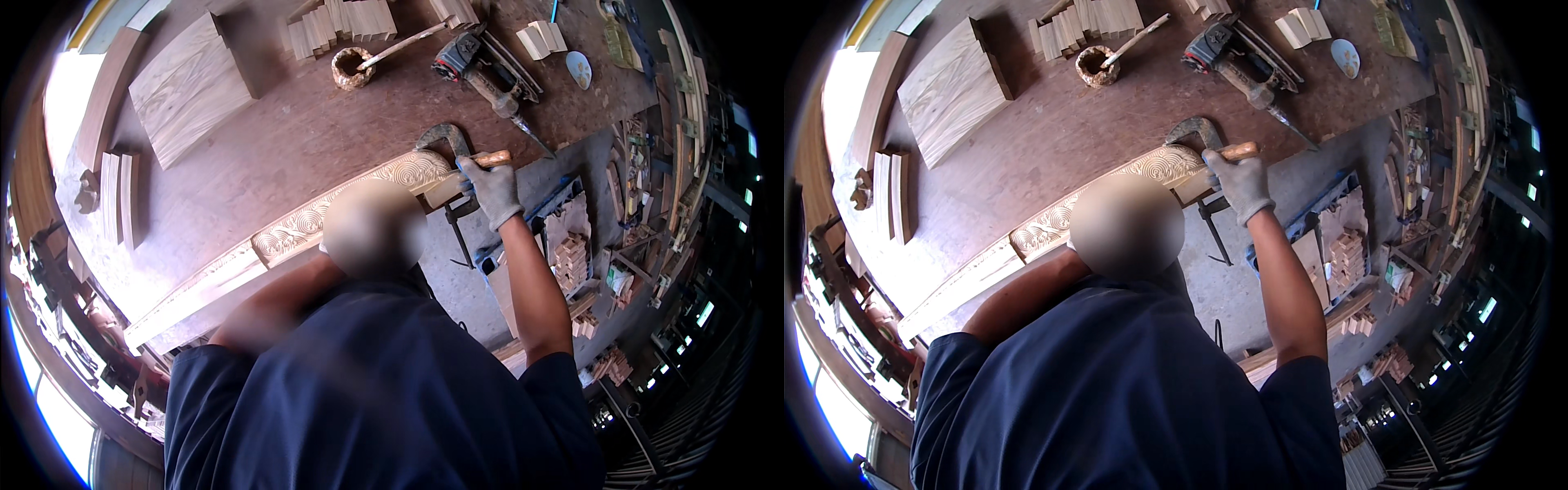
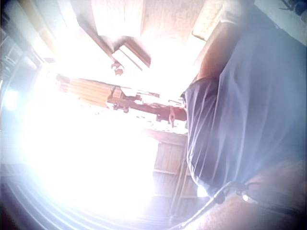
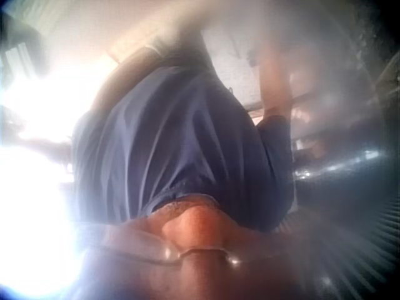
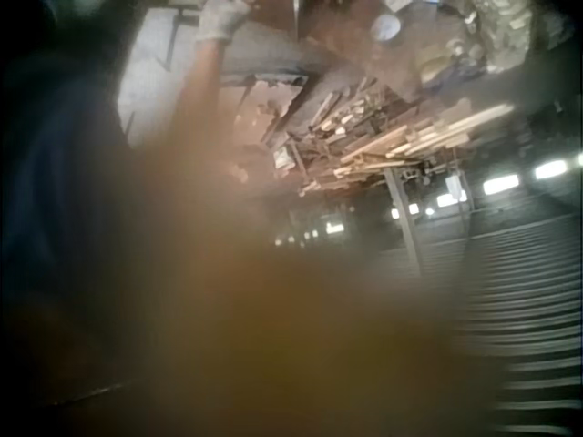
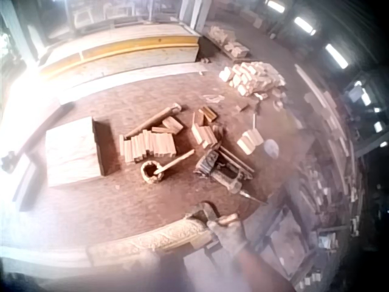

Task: The person carves a decorative pattern into a long wooden plank using a chisel and mallet. They secure the plank with a clamp, chip away wood to form a repeating design, and periodically inspect the progress. The person repositions the plank and continues carving along its length.

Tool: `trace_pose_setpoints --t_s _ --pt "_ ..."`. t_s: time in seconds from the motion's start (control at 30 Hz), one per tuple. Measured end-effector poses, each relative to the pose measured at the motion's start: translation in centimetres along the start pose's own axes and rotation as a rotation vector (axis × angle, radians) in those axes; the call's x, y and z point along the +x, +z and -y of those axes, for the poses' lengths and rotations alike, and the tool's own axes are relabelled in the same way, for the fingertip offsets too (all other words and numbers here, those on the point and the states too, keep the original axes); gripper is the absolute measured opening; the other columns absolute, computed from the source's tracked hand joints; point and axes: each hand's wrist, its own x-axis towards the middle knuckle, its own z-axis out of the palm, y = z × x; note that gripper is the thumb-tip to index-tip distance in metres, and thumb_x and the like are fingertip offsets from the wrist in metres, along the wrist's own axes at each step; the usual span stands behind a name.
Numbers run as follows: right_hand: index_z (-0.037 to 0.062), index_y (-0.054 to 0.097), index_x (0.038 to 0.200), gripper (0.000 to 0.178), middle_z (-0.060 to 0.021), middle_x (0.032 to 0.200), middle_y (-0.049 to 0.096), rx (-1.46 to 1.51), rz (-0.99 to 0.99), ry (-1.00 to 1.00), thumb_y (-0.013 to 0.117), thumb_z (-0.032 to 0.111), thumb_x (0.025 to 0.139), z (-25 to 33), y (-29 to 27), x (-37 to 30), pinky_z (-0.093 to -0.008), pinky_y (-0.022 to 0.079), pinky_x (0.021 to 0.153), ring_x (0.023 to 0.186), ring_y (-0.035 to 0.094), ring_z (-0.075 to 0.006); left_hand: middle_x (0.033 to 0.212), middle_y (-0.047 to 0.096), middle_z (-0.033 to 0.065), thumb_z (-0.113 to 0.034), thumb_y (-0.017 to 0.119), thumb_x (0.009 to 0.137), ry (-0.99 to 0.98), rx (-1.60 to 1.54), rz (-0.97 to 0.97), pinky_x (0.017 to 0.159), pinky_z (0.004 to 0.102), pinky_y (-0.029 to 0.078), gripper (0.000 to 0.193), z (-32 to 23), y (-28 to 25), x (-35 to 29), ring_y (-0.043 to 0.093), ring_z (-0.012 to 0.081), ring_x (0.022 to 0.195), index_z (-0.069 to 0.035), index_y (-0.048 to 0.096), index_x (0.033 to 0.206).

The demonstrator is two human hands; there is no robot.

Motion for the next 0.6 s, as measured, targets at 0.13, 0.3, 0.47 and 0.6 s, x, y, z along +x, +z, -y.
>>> trace_pose_setpoints --t_s 0.13,0.3,0.47,0.6 --pt "0.0029 0.071 0.085 0.021 -0.0024 0.072 0.070 -0.028 -0.006 -0.008 0.080 0.021 0.089 0.1 0.1 0.1 -0.0243 0.051 0.051 0.056 0.064 -0.0085 0.093 0.071 0.0156 -0.029 0.069 0.089 -0.034 -0.060 0.094 0.078 0.0500 0.056 0.025 4.1 4.5 -2.0 0.069 0.0382 0.088 -0.009 0.068 0.102" --pt "0.0026 0.071 0.081 0.023 -0.0035 0.070 0.070 -0.035 0.002 0.028 0.081 0.022 0.088 0.8 0.0 -0.4 -0.0252 0.051 0.047 0.053 0.064 -0.0096 0.089 0.072 0.0167 -0.031 0.068 0.091 0.023 -0.048 0.044 0.075 0.0495 0.056 0.026 4.0 4.8 -1.9 0.070 0.0383 0.084 -0.007 0.067 0.100" --pt "0.0029 0.070 0.085 0.025 -0.0065 0.070 0.070 -0.091 0.024 0.143 0.080 0.025 0.089 1.9 -0.1 0.3 -0.0263 0.051 0.046 0.052 0.064 -0.0121 0.086 0.072 0.0163 -0.031 0.069 0.091 0.006 -0.026 0.065 0.073 0.0493 0.056 0.026 4.1 5.0 -1.8 0.070 0.0383 0.081 -0.007 0.067 0.099" --pt "0.0054 0.071 0.090 0.033 -0.0059 0.070 0.069 0.248 0.167 0.347 0.077 0.038 0.091 1.9 -0.9 0.3 -0.0279 0.051 0.045 0.050 0.063 -0.0141 0.086 0.072 0.0159 -0.031 0.070 0.090 0.001 -0.010 0.062 0.073 0.0490 0.057 0.027 4.0 5.2 -1.6 0.070 0.0384 0.081 -0.007 0.068 0.101"
